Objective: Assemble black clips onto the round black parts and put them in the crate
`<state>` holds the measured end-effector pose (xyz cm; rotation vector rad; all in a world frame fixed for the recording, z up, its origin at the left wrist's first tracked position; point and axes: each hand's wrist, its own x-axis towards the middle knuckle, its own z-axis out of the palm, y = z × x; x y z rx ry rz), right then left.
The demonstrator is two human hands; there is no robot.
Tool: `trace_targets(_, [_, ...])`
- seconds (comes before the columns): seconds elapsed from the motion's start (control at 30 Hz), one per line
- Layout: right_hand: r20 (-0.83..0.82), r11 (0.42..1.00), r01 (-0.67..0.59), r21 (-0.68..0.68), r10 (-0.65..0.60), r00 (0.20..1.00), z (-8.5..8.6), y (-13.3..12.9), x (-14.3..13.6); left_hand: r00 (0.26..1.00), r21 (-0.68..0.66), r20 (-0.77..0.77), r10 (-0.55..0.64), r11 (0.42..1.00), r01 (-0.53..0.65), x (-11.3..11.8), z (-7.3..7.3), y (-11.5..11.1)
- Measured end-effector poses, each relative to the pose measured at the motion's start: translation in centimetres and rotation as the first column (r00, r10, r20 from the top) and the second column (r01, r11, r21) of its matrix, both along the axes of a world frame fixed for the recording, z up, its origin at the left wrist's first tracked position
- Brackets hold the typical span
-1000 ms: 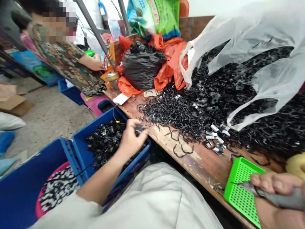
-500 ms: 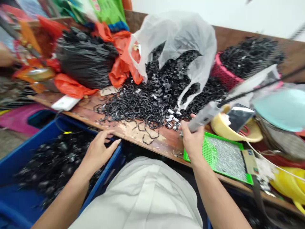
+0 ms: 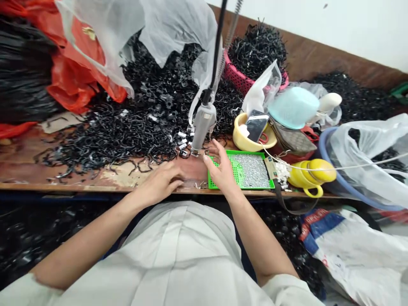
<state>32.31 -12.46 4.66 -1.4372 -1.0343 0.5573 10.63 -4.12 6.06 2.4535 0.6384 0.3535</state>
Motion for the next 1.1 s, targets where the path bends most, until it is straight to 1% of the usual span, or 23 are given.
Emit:
trace_targets(0.07, [-0.01,0.999,0.045,0.005,-0.045,0.999,-0.2,-0.7,0.3,0.99,-0.03,-0.005,-0.14,0.99,0.14,2.5,-0.3,0.1])
trace_targets(0.17, [-0.017,0.995,0.097,-0.006,-0.097,0.995,-0.5,-1.8,0.7,0.96,-0.078,-0.026,-0.279,0.958,0.276,4.9,-1.1,0.6])
trace_targets(0.27, [-0.015,0.989,0.145,0.005,-0.145,0.989,-0.6,-2.5,0.9,0.923,-0.047,-0.099,-0.372,0.928,0.369,5.9,-1.5,1.0])
trace_targets(0.33, [-0.023,0.986,0.168,0.021,-0.168,0.986,-0.3,-2.8,0.6,0.906,0.002,-0.142,-0.4,0.915,0.404,5.9,-1.6,1.1])
trace_targets(0.4, [-0.034,0.983,0.183,0.029,-0.182,0.983,0.0,-3.0,0.2,0.915,0.049,-0.163,-0.368,0.924,0.38,5.5,-1.7,1.3])
trace_targets(0.43, [-0.039,0.982,0.184,0.032,-0.183,0.982,0.2,-3.1,-0.1,0.931,0.072,-0.164,-0.325,0.938,0.34,5.1,-1.8,1.5])
trace_targets(0.53, [-0.031,0.989,0.145,0.029,-0.144,0.989,0.2,-3.4,-0.9,0.978,0.114,-0.165,-0.13,0.982,0.149,3.6,-2.0,2.1])
trace_targets(0.6, [-0.004,0.996,0.093,0.005,-0.093,0.996,-0.1,-3.3,-1.2,0.986,0.134,-0.169,-0.004,0.991,0.027,2.5,-2.0,2.5])
trace_targets(0.67, [0.02,0.998,0.059,-0.023,-0.058,0.998,-0.6,-2.9,-1.4,0.986,0.159,-0.155,0.055,0.987,-0.03,1.9,-1.8,2.5])
trace_targets(0.7, [0.024,0.998,0.052,-0.031,-0.051,0.998,-0.9,-2.7,-1.5,0.99,0.166,-0.134,0.051,0.986,-0.028,1.9,-1.6,2.3])
trace_targets(0.73, [0.023,0.998,0.049,-0.035,-0.049,0.999,-1.1,-2.4,-1.5,0.993,0.163,-0.113,0.019,0.987,0.0,2.1,-1.5,2.1])
trace_targets(0.8, [0.006,0.998,0.058,-0.035,-0.058,0.998,-1.4,-1.9,-1.7,0.991,0.125,-0.09,-0.097,0.986,0.108,2.9,-1.3,1.5])
trace_targets(0.87, [-0.035,0.997,0.074,-0.033,-0.075,0.997,-1.5,-1.7,-1.8,0.971,0.061,-0.107,-0.214,0.973,0.221,4.0,-1.4,1.0])
trace_targets(0.93, [-0.088,0.996,0.089,-0.029,-0.091,0.992,-1.3,-1.7,-1.9,0.951,0.024,-0.134,-0.278,0.959,0.284,4.9,-1.6,0.8])
trace_targets(1.03, [-0.153,0.993,0.118,-0.012,-0.119,0.981,-0.9,-2.1,-1.9,0.954,0.017,-0.104,-0.28,0.959,0.283,5.4,-2.1,1.0])
trace_targets(1.07, [-0.168,0.991,0.131,-0.008,-0.13,0.977,-0.7,-2.2,-2.0,0.964,-0.007,-0.064,-0.259,0.966,0.259,5.3,-2.2,1.0])
trace_targets(1.1, [-0.183,0.99,0.139,-0.006,-0.138,0.974,-0.4,-2.3,-2.2,0.976,-0.06,-0.007,-0.219,0.974,0.218,5.1,-2.2,1.1])
